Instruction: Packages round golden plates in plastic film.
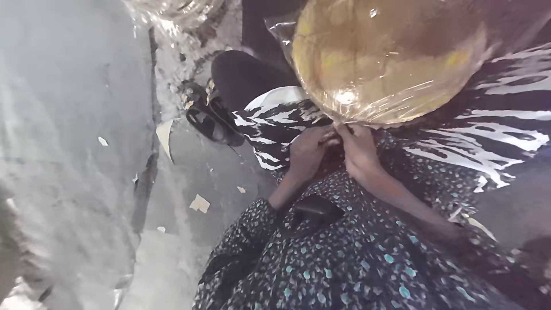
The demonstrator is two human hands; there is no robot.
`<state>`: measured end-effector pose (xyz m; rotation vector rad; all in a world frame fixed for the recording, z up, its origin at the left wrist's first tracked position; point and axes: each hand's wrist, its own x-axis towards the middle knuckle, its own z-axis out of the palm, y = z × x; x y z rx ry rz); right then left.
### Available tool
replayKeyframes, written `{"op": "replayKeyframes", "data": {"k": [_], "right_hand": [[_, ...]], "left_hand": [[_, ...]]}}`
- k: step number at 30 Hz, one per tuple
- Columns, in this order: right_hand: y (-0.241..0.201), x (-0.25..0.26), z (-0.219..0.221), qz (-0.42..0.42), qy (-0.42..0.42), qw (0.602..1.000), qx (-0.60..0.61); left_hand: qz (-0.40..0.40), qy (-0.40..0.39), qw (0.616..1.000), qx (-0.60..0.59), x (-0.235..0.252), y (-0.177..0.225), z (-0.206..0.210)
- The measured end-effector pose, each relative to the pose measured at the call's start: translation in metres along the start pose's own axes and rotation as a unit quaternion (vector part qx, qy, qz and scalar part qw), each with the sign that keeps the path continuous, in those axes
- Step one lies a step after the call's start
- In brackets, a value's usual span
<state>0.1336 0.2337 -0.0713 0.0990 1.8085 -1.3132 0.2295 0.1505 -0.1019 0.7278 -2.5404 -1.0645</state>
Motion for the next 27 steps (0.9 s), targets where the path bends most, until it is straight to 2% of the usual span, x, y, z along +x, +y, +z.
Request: {"op": "replayKeyframes", "data": {"k": [1,4,5,8,10,12,14,16,19,21,24,27], "right_hand": [[0.0,0.002,0.0,0.007,-0.003,0.999,0.04],[0.002,0.006,0.003,0.018,-0.01,0.988,0.151],[0.003,0.008,0.003,0.019,-0.015,0.984,0.177],[0.006,0.009,0.006,0.028,-0.028,0.97,0.239],[0.008,0.01,0.006,0.029,-0.039,0.961,0.273],[0.008,0.011,0.004,0.028,-0.046,0.954,0.296],[0.007,0.011,0.004,0.036,-0.039,0.953,0.299],[0.006,0.01,0.004,0.055,-0.03,0.955,0.289],[0.011,0.013,0.005,0.047,-0.038,0.95,0.306],[0.014,0.016,0.004,0.024,-0.059,0.953,0.297],[0.014,0.017,0.003,-0.008,-0.076,0.963,0.257],[0.011,0.017,0.005,0.006,-0.069,0.962,0.263]], "left_hand": [[-0.008,0.025,0.999,-0.028,-0.006,0.0,-0.003],[0.025,0.178,0.984,-0.021,-0.03,-0.004,0.003],[0.03,0.195,0.98,-0.019,-0.033,-0.004,0.006],[0.011,0.101,0.993,-0.053,-0.026,0.001,0.01],[-0.016,0.072,0.994,-0.078,-0.014,0.004,0.012],[-0.016,0.085,0.991,-0.102,-0.004,0.006,0.015],[0.016,0.125,0.986,-0.109,0.003,0.004,0.023],[0.01,0.165,0.976,-0.14,0.006,0.004,0.029],[-0.14,0.192,0.944,-0.229,0.011,0.009,0.034],[-0.184,0.215,0.929,-0.239,0.017,0.012,0.035],[-0.139,0.255,0.937,-0.196,0.025,0.006,0.039],[-0.123,0.214,0.951,-0.186,0.024,0.005,0.036]]}}
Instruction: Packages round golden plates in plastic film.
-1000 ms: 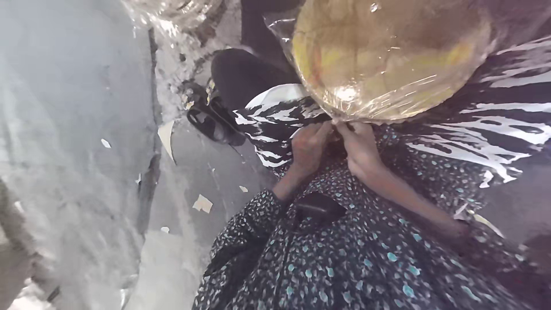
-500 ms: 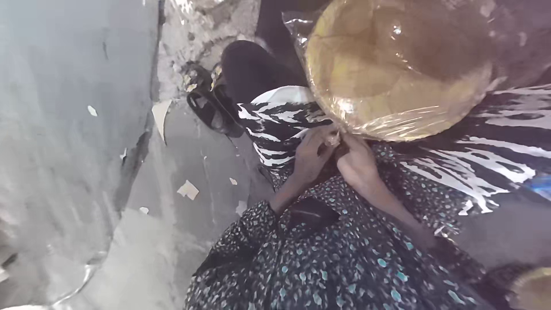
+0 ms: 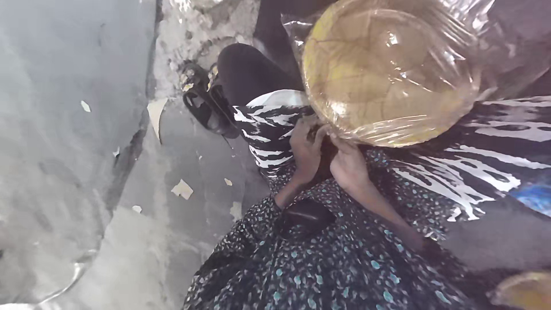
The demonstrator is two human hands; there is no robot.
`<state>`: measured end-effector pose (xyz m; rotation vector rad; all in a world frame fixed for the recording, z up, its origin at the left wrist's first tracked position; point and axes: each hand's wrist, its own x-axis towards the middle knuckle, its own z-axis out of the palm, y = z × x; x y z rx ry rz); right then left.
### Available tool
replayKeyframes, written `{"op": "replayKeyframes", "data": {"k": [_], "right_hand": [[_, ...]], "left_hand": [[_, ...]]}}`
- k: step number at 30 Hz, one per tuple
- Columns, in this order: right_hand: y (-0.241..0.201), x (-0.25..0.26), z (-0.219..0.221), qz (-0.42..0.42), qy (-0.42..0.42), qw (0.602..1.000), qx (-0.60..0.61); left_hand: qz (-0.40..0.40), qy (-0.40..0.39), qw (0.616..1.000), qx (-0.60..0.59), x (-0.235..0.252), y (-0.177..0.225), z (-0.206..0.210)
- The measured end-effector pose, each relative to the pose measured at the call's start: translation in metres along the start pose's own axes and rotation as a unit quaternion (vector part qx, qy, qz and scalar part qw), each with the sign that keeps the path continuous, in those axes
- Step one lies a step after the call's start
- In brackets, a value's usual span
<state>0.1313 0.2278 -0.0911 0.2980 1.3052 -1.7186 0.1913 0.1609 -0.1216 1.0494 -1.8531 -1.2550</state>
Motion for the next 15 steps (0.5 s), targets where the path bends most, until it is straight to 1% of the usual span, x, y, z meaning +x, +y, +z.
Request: {"op": "replayKeyframes", "data": {"k": [4,6,11,15], "right_hand": [[-0.002,0.0,0.001,0.024,0.021,0.999,0.011],[-0.002,0.001,0.001,0.035,0.031,0.999,0.011],[-0.004,0.002,0.001,0.042,0.06,0.997,0.019],[-0.003,0.006,-0.004,0.073,0.079,0.994,0.027]], "left_hand": [[0.014,-0.093,0.995,0.011,-0.005,0.001,-0.01],[0.005,-0.14,0.99,0.021,-0.008,0.002,-0.016],[0.016,-0.148,0.987,0.054,-0.005,0.004,-0.012],[0.005,-0.226,0.97,0.085,0.004,0.012,-0.01]]}}
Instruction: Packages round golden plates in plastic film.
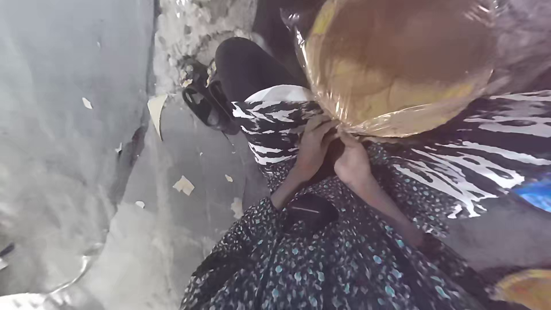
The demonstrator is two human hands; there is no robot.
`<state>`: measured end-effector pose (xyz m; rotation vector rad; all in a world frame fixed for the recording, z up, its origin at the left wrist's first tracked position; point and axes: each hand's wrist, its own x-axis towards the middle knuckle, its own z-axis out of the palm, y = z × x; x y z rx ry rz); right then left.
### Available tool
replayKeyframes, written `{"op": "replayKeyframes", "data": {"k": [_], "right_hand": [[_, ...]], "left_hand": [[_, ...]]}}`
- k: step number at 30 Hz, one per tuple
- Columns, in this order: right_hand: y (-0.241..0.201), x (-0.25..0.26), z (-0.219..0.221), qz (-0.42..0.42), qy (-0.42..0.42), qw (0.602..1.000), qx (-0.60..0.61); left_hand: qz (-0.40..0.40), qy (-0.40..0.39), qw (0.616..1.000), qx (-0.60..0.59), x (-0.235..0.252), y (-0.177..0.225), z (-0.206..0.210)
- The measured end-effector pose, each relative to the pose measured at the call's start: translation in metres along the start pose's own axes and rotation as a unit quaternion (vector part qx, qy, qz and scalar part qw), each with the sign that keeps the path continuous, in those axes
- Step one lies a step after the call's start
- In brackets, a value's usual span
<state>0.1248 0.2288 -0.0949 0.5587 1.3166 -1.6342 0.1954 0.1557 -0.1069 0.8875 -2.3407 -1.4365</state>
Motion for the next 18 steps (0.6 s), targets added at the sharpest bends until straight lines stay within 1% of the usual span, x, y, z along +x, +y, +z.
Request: {"op": "replayKeyframes", "data": {"k": [3,8,11,13,14,16,18], "right_hand": [[-0.004,-0.001,0.002,0.013,0.028,0.999,-0.016],[-0.005,-0.001,0.002,0.024,0.051,0.998,-0.01],[-0.004,-0.001,0.002,0.029,0.061,0.998,0.01],[-0.004,-0.004,0.001,0.021,0.074,0.997,0.002],[-0.004,-0.004,0.001,0.017,0.079,0.997,-0.013],[-0.003,-0.004,0.0,0.016,0.082,0.996,-0.032],[-0.004,-0.002,-0.003,0.015,0.069,0.996,-0.047]], "left_hand": [[-0.001,-0.049,0.999,0.01,0.007,0.007,-0.004],[-0.025,-0.108,0.993,-0.035,0.013,0.013,-0.01],[-0.077,-0.141,0.986,-0.041,0.014,0.016,-0.005],[-0.084,-0.127,0.988,-0.034,0.013,0.011,0.005],[-0.079,-0.103,0.991,-0.033,0.013,0.009,0.01],[-0.095,-0.063,0.993,-0.039,0.01,0.013,0.017],[-0.095,-0.003,0.994,-0.05,0.009,0.015,0.027]]}}
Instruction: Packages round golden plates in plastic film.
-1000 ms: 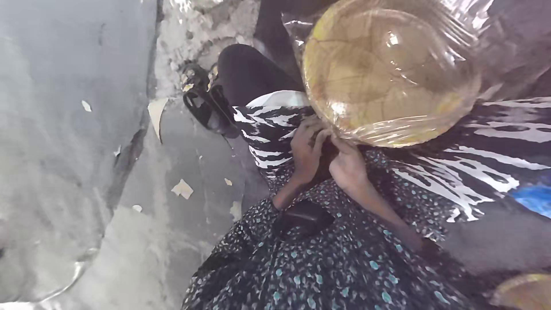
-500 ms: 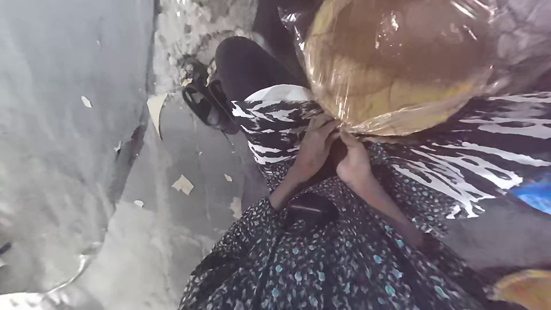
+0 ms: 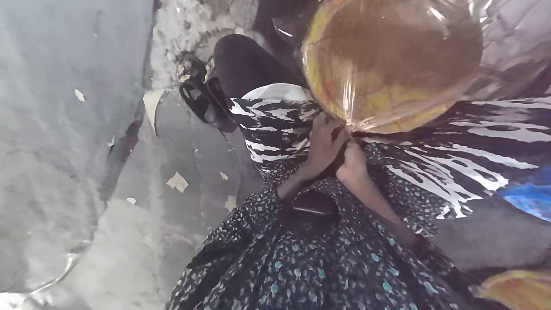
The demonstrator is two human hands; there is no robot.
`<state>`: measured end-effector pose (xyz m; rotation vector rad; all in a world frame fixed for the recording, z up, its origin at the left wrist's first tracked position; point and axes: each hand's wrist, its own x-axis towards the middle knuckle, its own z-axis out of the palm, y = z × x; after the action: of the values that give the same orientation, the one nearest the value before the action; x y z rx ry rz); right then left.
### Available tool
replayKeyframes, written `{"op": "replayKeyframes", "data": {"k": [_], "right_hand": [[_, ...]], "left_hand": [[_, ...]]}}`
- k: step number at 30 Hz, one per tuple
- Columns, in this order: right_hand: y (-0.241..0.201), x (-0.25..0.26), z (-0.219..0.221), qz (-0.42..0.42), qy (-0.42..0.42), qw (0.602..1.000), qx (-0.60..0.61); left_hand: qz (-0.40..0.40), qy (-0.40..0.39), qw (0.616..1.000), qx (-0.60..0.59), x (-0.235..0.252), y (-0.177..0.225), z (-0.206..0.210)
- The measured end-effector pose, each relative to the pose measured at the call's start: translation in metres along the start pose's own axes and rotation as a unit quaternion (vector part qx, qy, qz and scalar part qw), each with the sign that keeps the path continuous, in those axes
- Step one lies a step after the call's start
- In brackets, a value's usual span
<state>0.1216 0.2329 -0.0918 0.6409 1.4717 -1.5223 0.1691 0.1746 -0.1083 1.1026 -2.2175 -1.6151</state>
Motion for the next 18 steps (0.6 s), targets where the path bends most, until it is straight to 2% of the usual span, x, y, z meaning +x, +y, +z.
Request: {"op": "replayKeyframes", "data": {"k": [2,4,5,7,8,10,13,14,18], "right_hand": [[-0.002,0.0,-0.01,-0.042,-0.026,0.996,-0.07],[-0.004,-0.003,-0.035,-0.153,-0.075,0.967,-0.191],[-0.005,-0.004,-0.049,-0.246,-0.072,0.927,-0.275],[-0.014,-0.006,-0.069,-0.447,-0.019,0.802,-0.395],[-0.026,-0.007,-0.07,-0.51,-0.011,0.745,-0.43],[-0.047,0.002,-0.062,-0.556,-0.061,0.663,-0.497],[-0.053,0.031,-0.032,-0.561,-0.164,0.565,-0.582],[-0.05,0.036,-0.022,-0.571,-0.175,0.554,-0.58],[-0.035,0.04,-0.004,-0.615,-0.152,0.548,-0.546]], "left_hand": [[0.021,0.054,0.998,-0.018,-0.001,-0.002,0.008],[0.023,0.09,0.995,-0.02,-0.001,-0.002,0.008],[0.01,0.1,0.995,-0.012,-0.001,-0.001,0.006],[-0.01,0.13,0.991,-0.004,-0.001,-0.002,-0.001],[-0.008,0.154,0.988,0.0,0.0,-0.003,-0.004],[0.003,0.197,0.98,0.005,0.0,-0.004,-0.011],[-0.013,0.233,0.97,-0.068,0.006,-0.004,-0.016],[-0.028,0.24,0.965,-0.101,0.007,-0.004,-0.017],[-0.093,0.263,0.939,-0.199,0.014,0.001,-0.022]]}}
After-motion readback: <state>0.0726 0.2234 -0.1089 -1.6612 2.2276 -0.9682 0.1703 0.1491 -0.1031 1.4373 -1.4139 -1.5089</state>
